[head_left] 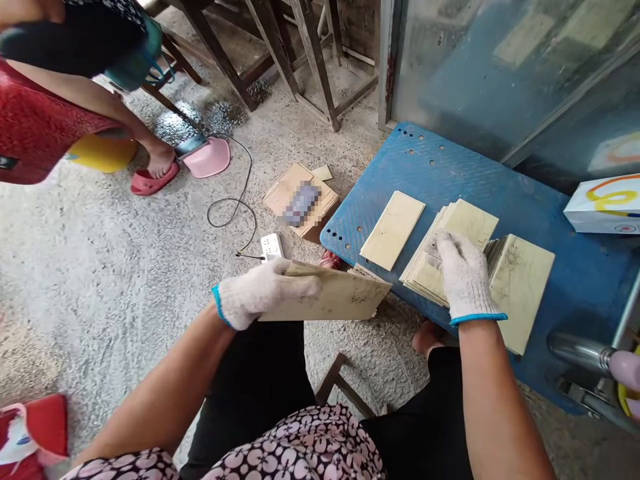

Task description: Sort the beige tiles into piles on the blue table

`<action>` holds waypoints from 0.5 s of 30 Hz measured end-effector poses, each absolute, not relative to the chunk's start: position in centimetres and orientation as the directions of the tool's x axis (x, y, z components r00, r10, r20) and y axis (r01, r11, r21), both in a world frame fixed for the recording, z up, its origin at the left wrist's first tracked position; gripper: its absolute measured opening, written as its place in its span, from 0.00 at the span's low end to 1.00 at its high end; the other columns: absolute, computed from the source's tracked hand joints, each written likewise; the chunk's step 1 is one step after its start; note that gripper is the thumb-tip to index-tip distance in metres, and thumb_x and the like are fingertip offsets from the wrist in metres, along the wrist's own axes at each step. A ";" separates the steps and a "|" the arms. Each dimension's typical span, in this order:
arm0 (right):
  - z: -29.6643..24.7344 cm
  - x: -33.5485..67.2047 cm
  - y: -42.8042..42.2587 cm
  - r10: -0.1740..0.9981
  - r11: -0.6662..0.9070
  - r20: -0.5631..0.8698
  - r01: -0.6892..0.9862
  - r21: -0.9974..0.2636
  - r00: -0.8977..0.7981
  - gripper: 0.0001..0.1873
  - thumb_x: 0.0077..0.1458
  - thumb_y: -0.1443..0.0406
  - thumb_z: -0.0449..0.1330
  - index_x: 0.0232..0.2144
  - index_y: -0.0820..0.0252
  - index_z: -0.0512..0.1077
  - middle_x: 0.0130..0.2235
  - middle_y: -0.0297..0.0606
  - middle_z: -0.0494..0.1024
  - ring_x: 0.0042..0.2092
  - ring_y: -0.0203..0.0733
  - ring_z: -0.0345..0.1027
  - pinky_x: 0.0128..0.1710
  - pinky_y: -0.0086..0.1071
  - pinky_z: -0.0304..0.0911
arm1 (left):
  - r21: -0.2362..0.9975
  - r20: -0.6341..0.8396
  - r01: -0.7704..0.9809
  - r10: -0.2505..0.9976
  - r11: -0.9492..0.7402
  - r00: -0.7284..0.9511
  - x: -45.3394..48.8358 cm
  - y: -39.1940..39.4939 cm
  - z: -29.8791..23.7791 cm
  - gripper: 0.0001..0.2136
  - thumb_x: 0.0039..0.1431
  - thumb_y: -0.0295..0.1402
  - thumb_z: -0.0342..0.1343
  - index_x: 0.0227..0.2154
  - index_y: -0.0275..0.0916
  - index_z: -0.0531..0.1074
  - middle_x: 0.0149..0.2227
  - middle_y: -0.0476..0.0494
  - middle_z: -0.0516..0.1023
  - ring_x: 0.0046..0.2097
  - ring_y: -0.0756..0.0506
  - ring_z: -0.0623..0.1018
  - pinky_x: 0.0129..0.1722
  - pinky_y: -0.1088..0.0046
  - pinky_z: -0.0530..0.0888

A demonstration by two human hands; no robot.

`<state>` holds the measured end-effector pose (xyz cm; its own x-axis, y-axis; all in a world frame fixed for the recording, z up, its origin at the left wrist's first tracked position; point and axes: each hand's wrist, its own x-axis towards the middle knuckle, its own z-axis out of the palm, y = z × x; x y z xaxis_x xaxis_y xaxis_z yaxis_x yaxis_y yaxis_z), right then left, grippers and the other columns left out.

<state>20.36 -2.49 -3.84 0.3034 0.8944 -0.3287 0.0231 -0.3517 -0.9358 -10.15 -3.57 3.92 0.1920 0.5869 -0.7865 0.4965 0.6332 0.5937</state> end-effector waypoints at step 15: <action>-6.8 16.7 -2.9 0.728 -0.672 -0.655 0.016 -0.741 0.204 0.28 0.52 0.44 0.59 0.41 0.61 0.75 0.39 0.44 0.81 0.38 0.45 0.76 0.33 0.33 0.73 | 0.689 -0.725 -0.247 0.651 0.682 -0.225 2.6 0.8 -2.6 0.22 0.53 0.45 0.62 0.48 0.39 0.74 0.46 0.37 0.80 0.45 0.39 0.80 0.40 0.67 0.79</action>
